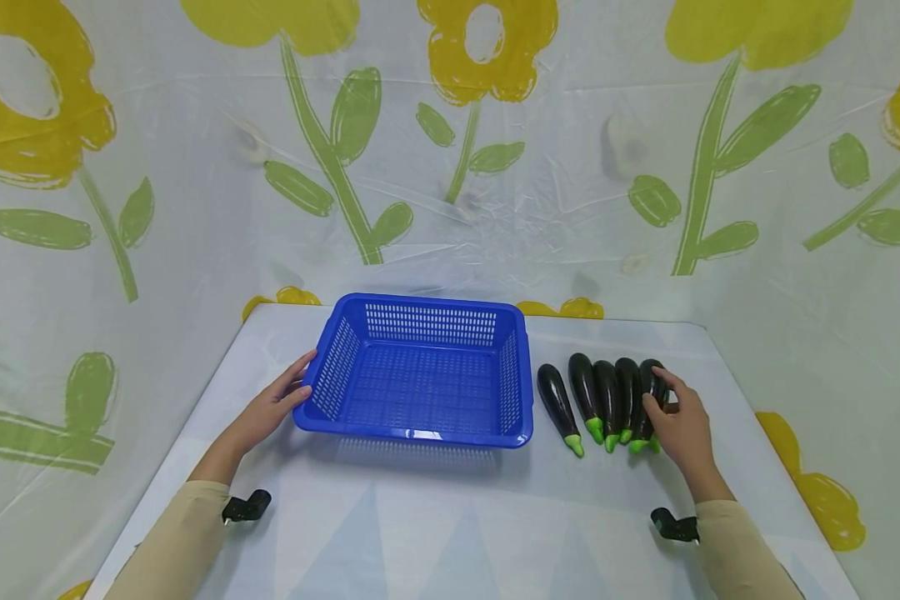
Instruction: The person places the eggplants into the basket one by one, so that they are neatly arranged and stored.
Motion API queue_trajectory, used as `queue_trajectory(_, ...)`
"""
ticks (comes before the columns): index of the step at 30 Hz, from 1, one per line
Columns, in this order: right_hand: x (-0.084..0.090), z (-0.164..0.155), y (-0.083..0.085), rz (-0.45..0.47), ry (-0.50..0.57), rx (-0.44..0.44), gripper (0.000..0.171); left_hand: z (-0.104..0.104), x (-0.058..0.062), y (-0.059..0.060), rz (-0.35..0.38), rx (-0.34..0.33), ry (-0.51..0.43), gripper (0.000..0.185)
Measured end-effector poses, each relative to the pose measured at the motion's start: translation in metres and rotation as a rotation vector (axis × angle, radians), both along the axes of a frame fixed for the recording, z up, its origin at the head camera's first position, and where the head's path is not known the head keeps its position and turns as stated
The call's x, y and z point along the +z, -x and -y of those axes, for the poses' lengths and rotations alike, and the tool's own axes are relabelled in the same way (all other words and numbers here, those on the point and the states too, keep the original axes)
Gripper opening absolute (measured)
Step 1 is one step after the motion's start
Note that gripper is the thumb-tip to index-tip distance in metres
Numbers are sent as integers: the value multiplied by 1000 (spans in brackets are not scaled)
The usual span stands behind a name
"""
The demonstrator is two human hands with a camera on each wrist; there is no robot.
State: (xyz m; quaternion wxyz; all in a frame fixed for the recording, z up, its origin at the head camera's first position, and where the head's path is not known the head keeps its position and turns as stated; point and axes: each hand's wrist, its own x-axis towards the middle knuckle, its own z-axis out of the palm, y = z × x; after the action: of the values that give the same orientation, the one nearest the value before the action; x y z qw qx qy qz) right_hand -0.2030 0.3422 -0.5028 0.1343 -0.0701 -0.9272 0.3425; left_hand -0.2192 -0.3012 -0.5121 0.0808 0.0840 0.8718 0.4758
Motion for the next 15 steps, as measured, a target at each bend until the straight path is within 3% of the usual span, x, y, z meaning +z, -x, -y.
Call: queue_trajectory(15,-3,9,1,-34,-3,88,51,0,1,-1,5,-2,-8,66)
